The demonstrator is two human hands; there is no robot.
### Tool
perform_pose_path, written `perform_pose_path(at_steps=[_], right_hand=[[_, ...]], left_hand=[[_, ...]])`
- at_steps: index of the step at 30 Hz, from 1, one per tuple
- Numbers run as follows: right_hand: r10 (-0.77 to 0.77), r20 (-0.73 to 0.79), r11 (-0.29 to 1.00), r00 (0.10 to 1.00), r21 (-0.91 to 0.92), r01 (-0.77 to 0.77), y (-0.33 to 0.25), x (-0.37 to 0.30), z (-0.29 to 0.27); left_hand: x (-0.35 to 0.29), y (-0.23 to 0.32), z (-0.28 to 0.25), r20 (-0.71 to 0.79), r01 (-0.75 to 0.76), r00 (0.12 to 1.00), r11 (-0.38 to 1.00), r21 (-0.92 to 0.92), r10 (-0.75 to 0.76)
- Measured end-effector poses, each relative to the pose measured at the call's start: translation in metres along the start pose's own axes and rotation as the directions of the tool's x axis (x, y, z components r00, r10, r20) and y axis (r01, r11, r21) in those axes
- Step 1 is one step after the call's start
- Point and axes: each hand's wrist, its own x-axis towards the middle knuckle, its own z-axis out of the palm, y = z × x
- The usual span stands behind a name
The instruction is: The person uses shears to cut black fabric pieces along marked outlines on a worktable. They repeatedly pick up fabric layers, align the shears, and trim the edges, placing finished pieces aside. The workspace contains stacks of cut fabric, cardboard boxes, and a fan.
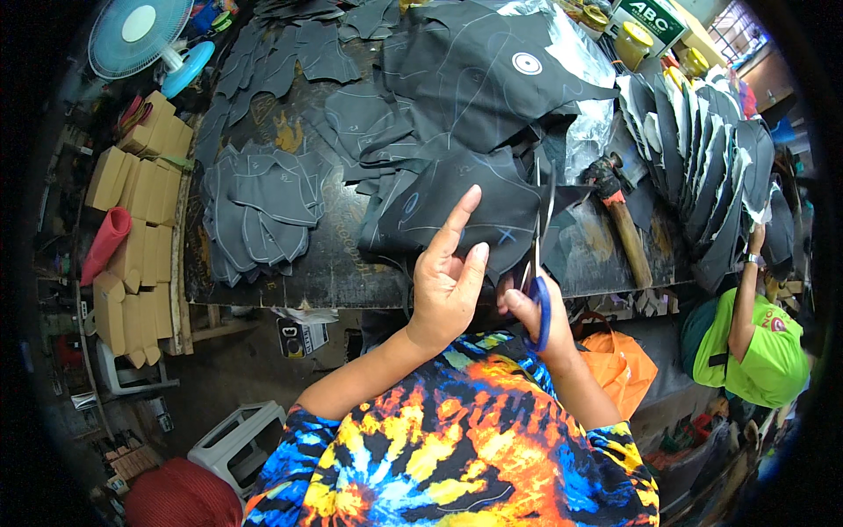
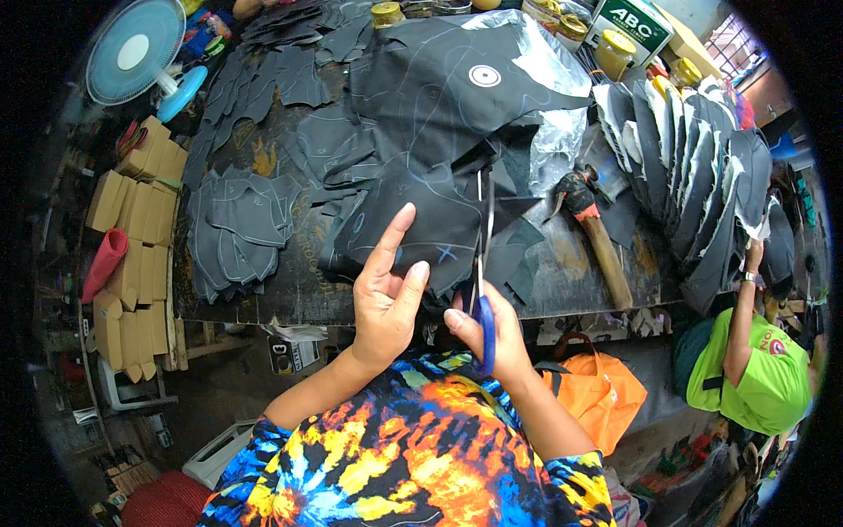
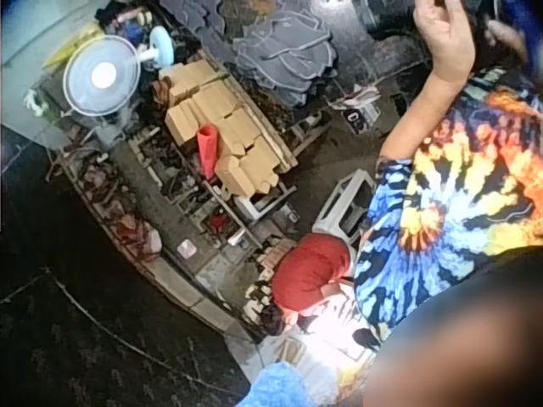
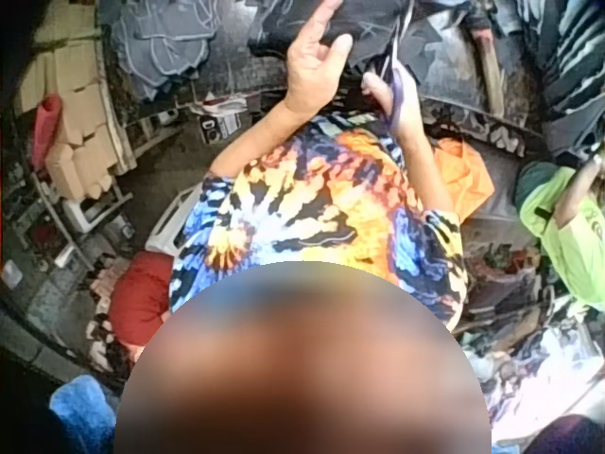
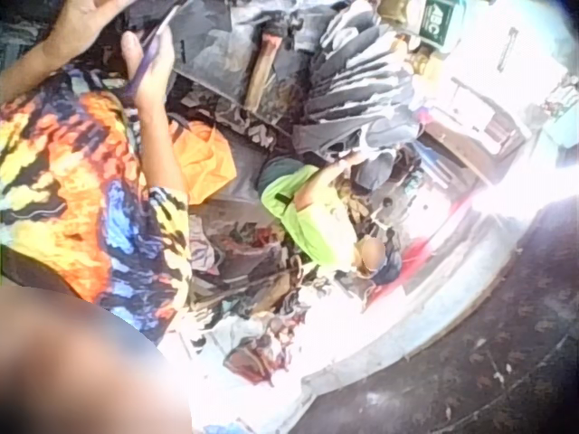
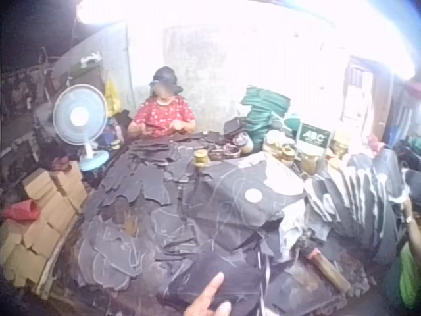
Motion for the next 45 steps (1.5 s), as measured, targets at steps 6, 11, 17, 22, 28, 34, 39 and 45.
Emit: perform_pose_path(at_steps=[6, 11, 17, 22, 28, 34, 39, 45], right_hand=[[0.022, 0.029, 0.996, 0.999, -0.088, -0.019, -0.007, 0.000, -0.007], [0.040, 0.051, 0.994, 0.998, -0.103, -0.034, -0.007, -0.008, -0.014], [0.183, 0.109, 0.959, 0.977, -0.240, -0.153, -0.022, -0.020, -0.039], [0.235, 0.150, 0.939, 0.960, -0.292, -0.184, -0.026, -0.027, -0.052], [0.233, 0.272, 0.966, 0.934, -0.177, -0.189, -0.020, -0.029, -0.057], [0.185, 0.393, 0.978, 0.901, -0.166, -0.129, -0.020, -0.019, -0.056], [0.188, 0.363, 0.966, 0.913, -0.235, -0.105, -0.025, -0.012, -0.048], [0.209, 0.252, 0.945, 0.945, -0.301, -0.129, -0.018, -0.014, -0.040]], left_hand=[[0.007, 0.003, -0.011, 0.079, -0.016, 0.997, 1.000, 0.009, 0.015], [0.014, 0.011, -0.022, 0.123, -0.029, 0.992, 0.999, 0.030, 0.025], [0.034, 0.028, -0.052, 0.329, -0.050, 0.944, 0.993, 0.107, 0.012], [0.039, 0.030, -0.058, 0.202, 0.022, 0.979, 0.998, 0.055, -0.033], [0.040, 0.028, -0.056, 0.103, -0.071, 0.993, 0.988, 0.136, 0.057], [0.039, 0.029, -0.059, 0.124, -0.017, 0.992, 0.996, 0.086, 0.006], [0.036, 0.027, -0.054, 0.161, -0.020, 0.987, 0.980, 0.197, -0.012], [0.031, 0.026, -0.053, 0.135, -0.032, 0.991, 0.979, 0.201, 0.004]])
